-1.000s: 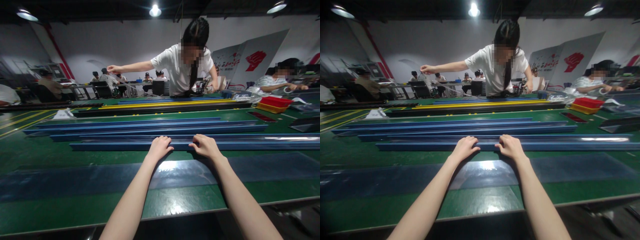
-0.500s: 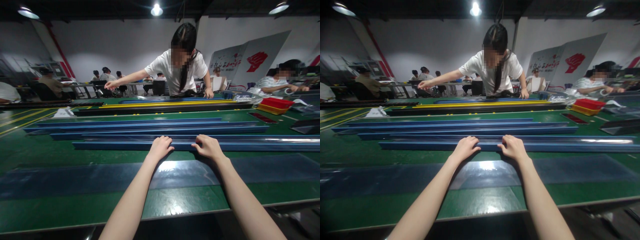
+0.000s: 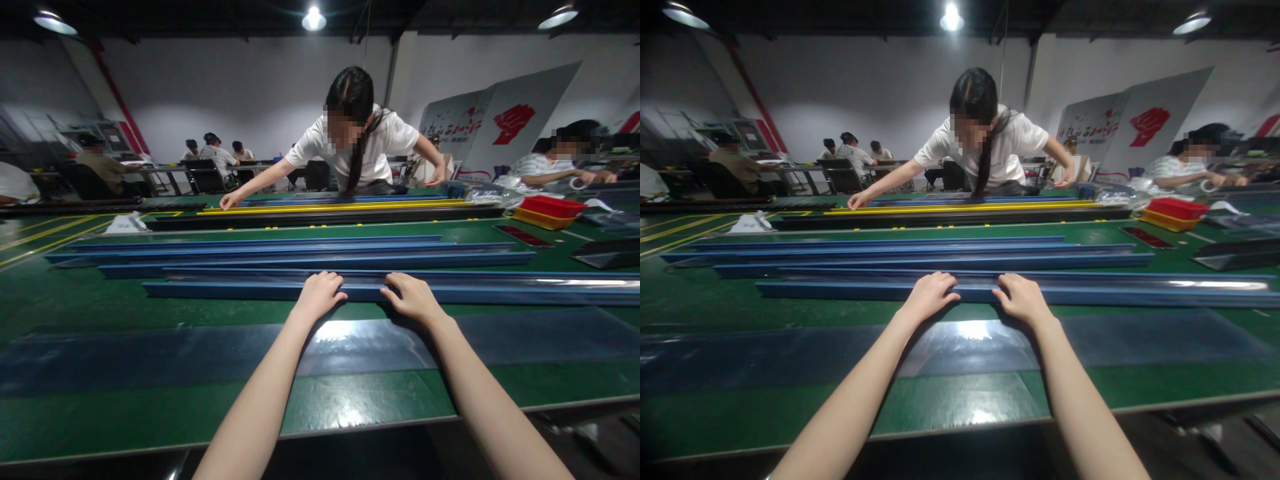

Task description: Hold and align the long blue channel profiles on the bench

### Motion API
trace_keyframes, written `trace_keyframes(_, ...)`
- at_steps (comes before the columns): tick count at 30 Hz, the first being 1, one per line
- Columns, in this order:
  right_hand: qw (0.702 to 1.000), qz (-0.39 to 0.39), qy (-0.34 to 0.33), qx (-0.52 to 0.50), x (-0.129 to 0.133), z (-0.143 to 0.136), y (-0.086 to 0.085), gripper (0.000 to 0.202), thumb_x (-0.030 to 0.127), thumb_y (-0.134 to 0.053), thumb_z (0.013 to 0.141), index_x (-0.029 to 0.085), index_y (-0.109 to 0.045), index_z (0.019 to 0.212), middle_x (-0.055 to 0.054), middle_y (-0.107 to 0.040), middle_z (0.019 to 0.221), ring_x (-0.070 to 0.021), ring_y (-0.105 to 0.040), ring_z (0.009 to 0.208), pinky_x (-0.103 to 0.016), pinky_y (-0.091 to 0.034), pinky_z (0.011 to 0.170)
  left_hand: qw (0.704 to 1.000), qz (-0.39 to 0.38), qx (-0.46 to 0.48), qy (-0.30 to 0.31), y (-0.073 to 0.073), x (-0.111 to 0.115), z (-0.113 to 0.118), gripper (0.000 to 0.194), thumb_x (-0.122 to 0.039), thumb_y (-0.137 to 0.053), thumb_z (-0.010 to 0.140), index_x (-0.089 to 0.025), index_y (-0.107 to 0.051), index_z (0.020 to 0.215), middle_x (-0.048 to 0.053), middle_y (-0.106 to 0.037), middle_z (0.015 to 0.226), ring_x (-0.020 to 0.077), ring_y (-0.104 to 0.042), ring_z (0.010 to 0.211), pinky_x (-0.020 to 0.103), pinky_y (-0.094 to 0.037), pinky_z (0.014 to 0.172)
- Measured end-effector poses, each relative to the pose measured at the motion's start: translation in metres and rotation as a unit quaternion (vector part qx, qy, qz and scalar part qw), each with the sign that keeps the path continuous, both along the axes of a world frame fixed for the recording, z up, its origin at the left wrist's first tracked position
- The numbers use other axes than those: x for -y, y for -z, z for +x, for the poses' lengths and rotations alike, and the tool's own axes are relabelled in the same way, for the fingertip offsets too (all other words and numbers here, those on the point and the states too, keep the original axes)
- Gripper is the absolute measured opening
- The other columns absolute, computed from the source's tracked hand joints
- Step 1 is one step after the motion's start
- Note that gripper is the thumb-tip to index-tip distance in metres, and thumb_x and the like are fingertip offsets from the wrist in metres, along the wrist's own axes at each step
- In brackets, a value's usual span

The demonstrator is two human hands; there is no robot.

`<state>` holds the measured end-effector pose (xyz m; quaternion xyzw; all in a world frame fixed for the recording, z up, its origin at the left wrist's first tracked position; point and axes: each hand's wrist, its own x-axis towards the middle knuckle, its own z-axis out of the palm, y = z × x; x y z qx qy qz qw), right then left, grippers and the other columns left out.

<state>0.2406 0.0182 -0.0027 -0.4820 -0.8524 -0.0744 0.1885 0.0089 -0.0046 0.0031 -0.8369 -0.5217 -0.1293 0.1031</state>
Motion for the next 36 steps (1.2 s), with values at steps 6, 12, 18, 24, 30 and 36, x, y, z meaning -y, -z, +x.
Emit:
trace_keyframes(6, 0.999, -0.019, -0.021, 0.029, 0.003, -0.017, 0.0, 0.029, 0.037, -0.038, 0.085, 0.019, -0.059, 0.094, -0.007, -0.064, 0.095, -0.0177, -0.058, 0.086, -0.024, -0.037, 0.07, 1.0, -0.002, -0.005, 0.003, -0.002, 0.0, 0.001, 0.022, -0.039, -0.054, 0.081, -0.019, -0.058, 0.088, 0.002, -0.063, 0.094, 0.0187, -0.055, 0.09, 0.028, -0.042, 0.076)
trace_keyframes(12, 0.999, -0.029, -0.016, 0.032, 0.003, -0.026, 0.002, 0.031, 0.04, -0.04, 0.084, 0.02, -0.06, 0.098, -0.006, -0.065, 0.098, -0.0177, -0.058, 0.088, -0.024, -0.037, 0.071, 1.0, -0.01, -0.003, 0.006, -0.002, 0.001, 0.002, 0.02, -0.038, -0.053, 0.081, -0.019, -0.058, 0.088, 0.002, -0.063, 0.094, 0.0184, -0.055, 0.09, 0.028, -0.042, 0.076)
trace_keyframes(18, 0.999, -0.033, -0.023, 0.005, 0.002, -0.025, 0.002, 0.031, 0.04, -0.043, 0.082, 0.021, -0.06, 0.099, -0.006, -0.065, 0.099, -0.0179, -0.058, 0.091, -0.024, -0.038, 0.073, 1.0, -0.021, 0.0, 0.003, -0.004, 0.002, 0.001, 0.019, -0.036, -0.052, 0.082, -0.019, -0.058, 0.089, 0.003, -0.063, 0.094, 0.0184, -0.056, 0.091, 0.028, -0.042, 0.077)
trace_keyframes(24, 0.999, -0.033, -0.03, -0.005, 0.003, -0.025, 0.001, 0.029, 0.038, -0.043, 0.082, 0.021, -0.061, 0.097, -0.006, -0.065, 0.099, -0.0182, -0.058, 0.091, -0.025, -0.039, 0.074, 1.0, -0.027, -0.001, -0.003, -0.004, 0.003, 0.001, 0.02, -0.037, -0.052, 0.082, -0.02, -0.058, 0.091, 0.003, -0.064, 0.095, 0.0186, -0.056, 0.092, 0.028, -0.042, 0.077)
trace_keyframes(30, 0.999, -0.029, -0.031, 0.001, 0.004, -0.026, 0.001, 0.028, 0.036, -0.044, 0.082, 0.02, -0.061, 0.097, -0.006, -0.065, 0.098, -0.0184, -0.058, 0.09, -0.025, -0.039, 0.073, 0.999, -0.03, -0.008, -0.006, -0.004, 0.002, 0.002, 0.022, -0.038, -0.051, 0.082, -0.02, -0.058, 0.093, 0.003, -0.064, 0.096, 0.0191, -0.057, 0.092, 0.028, -0.043, 0.077)
trace_keyframes(36, 0.999, -0.025, -0.028, 0.006, 0.004, -0.026, 0.0, 0.028, 0.036, -0.042, 0.083, 0.02, -0.061, 0.097, -0.006, -0.065, 0.096, -0.0181, -0.058, 0.089, -0.025, -0.039, 0.071, 1.0, -0.025, -0.013, -0.006, -0.004, 0.002, 0.001, 0.022, -0.038, -0.05, 0.083, -0.02, -0.058, 0.093, 0.003, -0.064, 0.095, 0.0194, -0.058, 0.091, 0.027, -0.043, 0.075)
